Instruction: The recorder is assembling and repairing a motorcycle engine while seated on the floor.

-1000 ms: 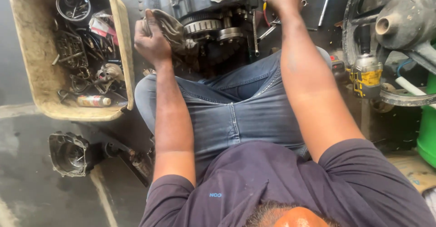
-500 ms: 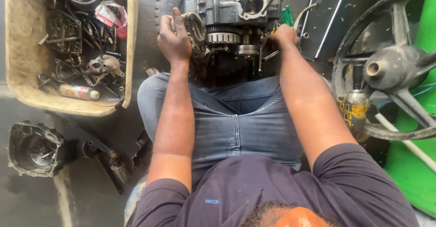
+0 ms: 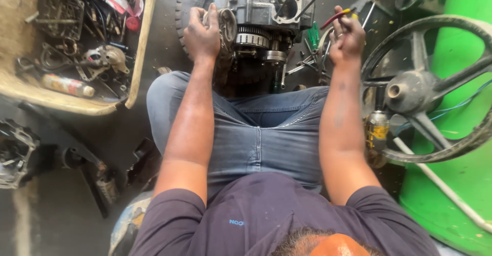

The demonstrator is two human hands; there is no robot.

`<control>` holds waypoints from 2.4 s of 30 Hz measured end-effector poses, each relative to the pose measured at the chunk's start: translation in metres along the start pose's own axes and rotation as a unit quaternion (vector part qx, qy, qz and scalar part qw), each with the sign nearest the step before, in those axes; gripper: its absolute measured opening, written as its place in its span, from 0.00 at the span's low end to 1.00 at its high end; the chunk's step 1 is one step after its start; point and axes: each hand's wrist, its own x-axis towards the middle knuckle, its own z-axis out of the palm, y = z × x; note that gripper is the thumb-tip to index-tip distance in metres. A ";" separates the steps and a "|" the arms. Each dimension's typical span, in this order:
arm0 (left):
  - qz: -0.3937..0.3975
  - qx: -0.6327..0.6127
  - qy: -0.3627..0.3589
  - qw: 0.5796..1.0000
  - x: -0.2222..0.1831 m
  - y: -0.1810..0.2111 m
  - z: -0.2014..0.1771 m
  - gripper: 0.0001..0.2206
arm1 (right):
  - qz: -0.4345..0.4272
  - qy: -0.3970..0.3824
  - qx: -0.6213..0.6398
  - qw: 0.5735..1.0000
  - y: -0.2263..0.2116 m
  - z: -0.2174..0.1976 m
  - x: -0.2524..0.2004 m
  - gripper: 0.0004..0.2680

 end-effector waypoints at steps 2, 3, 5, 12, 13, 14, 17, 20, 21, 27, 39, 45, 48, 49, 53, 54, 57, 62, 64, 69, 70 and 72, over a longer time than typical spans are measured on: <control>0.000 -0.019 -0.020 1.000 0.001 -0.010 0.005 0.18 | 0.008 -0.081 0.145 0.986 -0.063 0.051 -0.083 0.05; -0.006 -0.022 -0.015 1.000 0.000 -0.008 0.003 0.18 | 0.009 -0.086 0.138 0.987 -0.044 0.038 -0.090 0.05; 0.013 0.000 -0.011 1.000 0.000 -0.001 0.002 0.17 | -0.081 -0.282 0.189 0.937 -0.008 0.010 -0.101 0.05; 0.040 0.026 -0.024 0.999 -0.009 0.005 -0.001 0.17 | 0.140 -0.434 0.181 0.871 0.035 0.068 -0.195 0.17; 0.027 0.020 -0.025 0.999 -0.009 0.006 -0.002 0.17 | 0.173 -0.422 0.195 0.868 0.038 0.073 -0.197 0.17; 0.012 0.014 -0.021 1.000 -0.006 0.008 -0.004 0.17 | 0.208 -0.415 0.205 0.862 0.040 0.081 -0.197 0.18; -0.002 0.043 -0.028 0.999 -0.005 0.005 -0.001 0.18 | 0.164 -0.411 0.202 0.874 0.049 0.087 -0.193 0.19; -0.013 0.014 -0.046 0.999 -0.005 0.004 0.001 0.18 | 0.137 -0.399 0.180 0.889 0.037 0.091 -0.197 0.20; -0.015 0.014 -0.048 0.999 -0.005 0.004 0.001 0.18 | 0.138 -0.397 0.179 0.890 0.036 0.091 -0.194 0.20; -0.029 0.011 -0.064 0.997 -0.003 0.004 0.000 0.18 | 0.157 -0.384 0.183 0.891 0.034 0.091 -0.183 0.18; -0.006 -0.076 -0.073 0.994 -0.003 0.023 -0.010 0.18 | 0.125 -0.421 0.075 0.895 0.017 0.097 -0.213 0.20; 0.157 -0.342 -0.170 0.911 -0.020 0.066 -0.063 0.17 | 0.226 -0.458 0.037 0.859 0.026 0.119 -0.210 0.20; 0.465 -0.217 -0.037 0.857 -0.014 0.069 -0.076 0.17 | 0.252 -0.515 -0.022 0.819 0.021 0.134 -0.204 0.18; 0.385 -0.181 -0.097 0.900 -0.011 0.058 -0.072 0.16 | 0.255 -0.525 -0.036 0.811 0.022 0.137 -0.200 0.16; 0.250 -0.102 -0.163 0.949 0.002 0.040 -0.074 0.21 | 0.220 -0.557 -0.085 0.796 0.024 0.141 -0.200 0.13; 0.242 -0.105 -0.158 0.951 0.004 0.035 -0.072 0.21 | 0.226 -0.558 -0.092 0.793 0.026 0.139 -0.201 0.13; 0.277 -0.138 -0.130 0.942 0.019 0.012 -0.060 0.20 | 0.199 -0.582 -0.085 0.783 0.028 0.130 -0.207 0.12; 0.108 -0.046 0.143 0.983 0.036 -0.006 -0.056 0.21 | 0.126 -0.591 -0.092 0.792 0.002 0.109 -0.230 0.14; 0.050 -0.002 0.128 0.990 0.036 0.000 -0.054 0.18 | 0.135 -0.561 -0.081 0.813 -0.001 0.109 -0.230 0.15; 0.003 0.209 0.248 0.946 0.025 -0.001 -0.054 0.24 | 0.120 -0.490 0.006 0.863 0.010 0.103 -0.218 0.16; 0.043 0.211 0.233 0.948 0.026 -0.001 -0.052 0.26 | 0.110 -0.470 0.073 0.873 0.016 0.104 -0.213 0.17; 0.089 0.214 0.217 0.948 0.025 0.002 -0.046 0.28 | 0.099 -0.446 0.145 0.877 0.020 0.106 -0.206 0.18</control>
